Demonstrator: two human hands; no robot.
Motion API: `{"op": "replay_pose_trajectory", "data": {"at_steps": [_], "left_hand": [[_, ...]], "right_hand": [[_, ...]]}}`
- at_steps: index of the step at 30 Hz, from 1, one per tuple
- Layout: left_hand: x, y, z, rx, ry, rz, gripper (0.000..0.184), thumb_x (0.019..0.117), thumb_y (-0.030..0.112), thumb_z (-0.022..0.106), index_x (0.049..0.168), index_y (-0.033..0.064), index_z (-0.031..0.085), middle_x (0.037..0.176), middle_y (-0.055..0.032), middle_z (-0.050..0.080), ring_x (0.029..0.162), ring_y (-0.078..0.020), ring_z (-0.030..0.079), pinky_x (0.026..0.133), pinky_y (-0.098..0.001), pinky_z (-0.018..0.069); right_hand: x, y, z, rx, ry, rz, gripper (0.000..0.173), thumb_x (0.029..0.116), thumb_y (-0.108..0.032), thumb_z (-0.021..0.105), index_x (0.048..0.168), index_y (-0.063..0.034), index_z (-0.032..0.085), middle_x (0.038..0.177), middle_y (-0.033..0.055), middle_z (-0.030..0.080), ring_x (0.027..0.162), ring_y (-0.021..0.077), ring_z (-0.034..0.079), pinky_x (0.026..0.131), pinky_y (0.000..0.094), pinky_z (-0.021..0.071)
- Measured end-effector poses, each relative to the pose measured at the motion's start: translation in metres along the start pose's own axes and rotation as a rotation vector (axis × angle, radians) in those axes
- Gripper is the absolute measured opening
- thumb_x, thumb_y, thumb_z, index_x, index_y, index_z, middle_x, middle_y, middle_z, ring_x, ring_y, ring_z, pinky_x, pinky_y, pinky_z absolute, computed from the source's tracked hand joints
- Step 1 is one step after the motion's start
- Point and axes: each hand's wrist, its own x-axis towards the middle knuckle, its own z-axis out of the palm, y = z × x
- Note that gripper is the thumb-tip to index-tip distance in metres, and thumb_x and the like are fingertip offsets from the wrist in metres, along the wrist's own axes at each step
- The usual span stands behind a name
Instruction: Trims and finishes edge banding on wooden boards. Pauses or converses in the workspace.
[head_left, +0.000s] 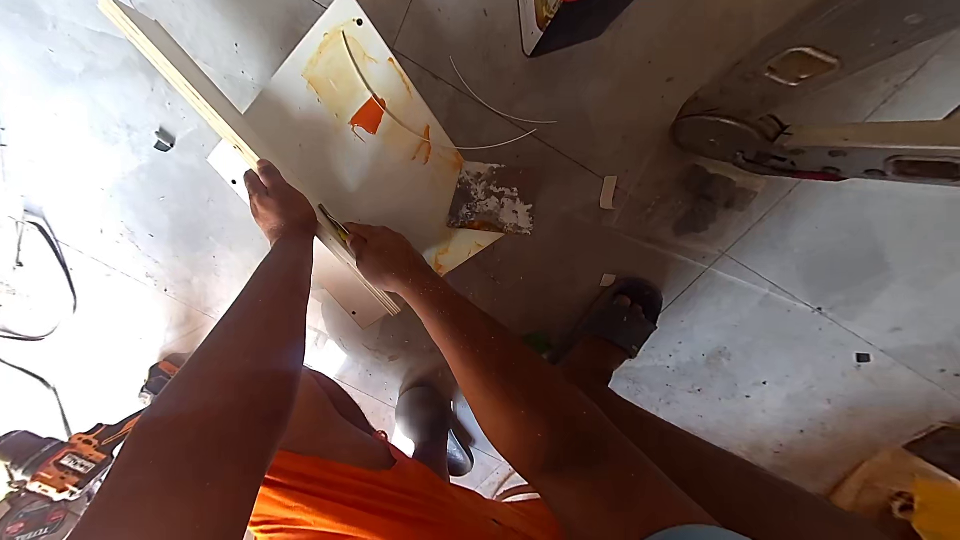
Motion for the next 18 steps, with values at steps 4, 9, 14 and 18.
{"op": "replay_pose_trajectory", "data": {"at_steps": [4, 9, 14, 18], "left_hand": [[0.001, -0.001, 0.002, -0.019, 0.024, -0.004, 0.054, 0.1121, 0.038, 0.022, 0.144, 0.0063, 0.052, 0.148, -0.0142, 0.055, 0.14, -0.0211, 0.049, 0.115, -0.0459, 0.0385], [0.003, -0.001, 0.004, -0.026, 0.031, -0.018, 0.053, 0.1124, 0.038, 0.022, 0.143, 0.0076, 0.054, 0.147, -0.0121, 0.056, 0.14, -0.0192, 0.049, 0.115, -0.0442, 0.0382], [0.002, 0.0, 0.002, -0.012, 0.029, -0.018, 0.053, 0.1122, 0.039, 0.022, 0.138, 0.0079, 0.056, 0.143, -0.0119, 0.058, 0.135, -0.0189, 0.052, 0.112, -0.0442, 0.0401], [0.002, -0.001, 0.003, 0.02, 0.042, -0.012, 0.053, 0.1122, 0.038, 0.021, 0.133, 0.0078, 0.058, 0.137, -0.0121, 0.062, 0.131, -0.0202, 0.056, 0.108, -0.0458, 0.0429]], "right_hand": [[-0.011, 0.015, 0.004, 0.017, 0.009, 0.001, 0.046, 0.1142, -0.027, 0.031, 0.154, -0.015, 0.05, 0.141, 0.0133, 0.064, 0.134, 0.0287, 0.058, 0.111, 0.0527, 0.0444], [-0.025, 0.03, 0.005, 0.027, -0.008, 0.012, 0.046, 0.114, -0.027, 0.031, 0.155, -0.0145, 0.049, 0.14, 0.0144, 0.064, 0.133, 0.0286, 0.058, 0.111, 0.0519, 0.0442], [-0.043, 0.042, 0.01, 0.049, 0.002, 0.034, 0.045, 0.114, -0.027, 0.033, 0.154, -0.0147, 0.05, 0.128, 0.0174, 0.069, 0.119, 0.0317, 0.065, 0.1, 0.0539, 0.0494], [-0.058, 0.048, 0.016, 0.059, 0.048, 0.036, 0.044, 0.114, -0.025, 0.035, 0.152, -0.0115, 0.052, 0.121, 0.0193, 0.07, 0.108, 0.0338, 0.068, 0.091, 0.0549, 0.053]]}}
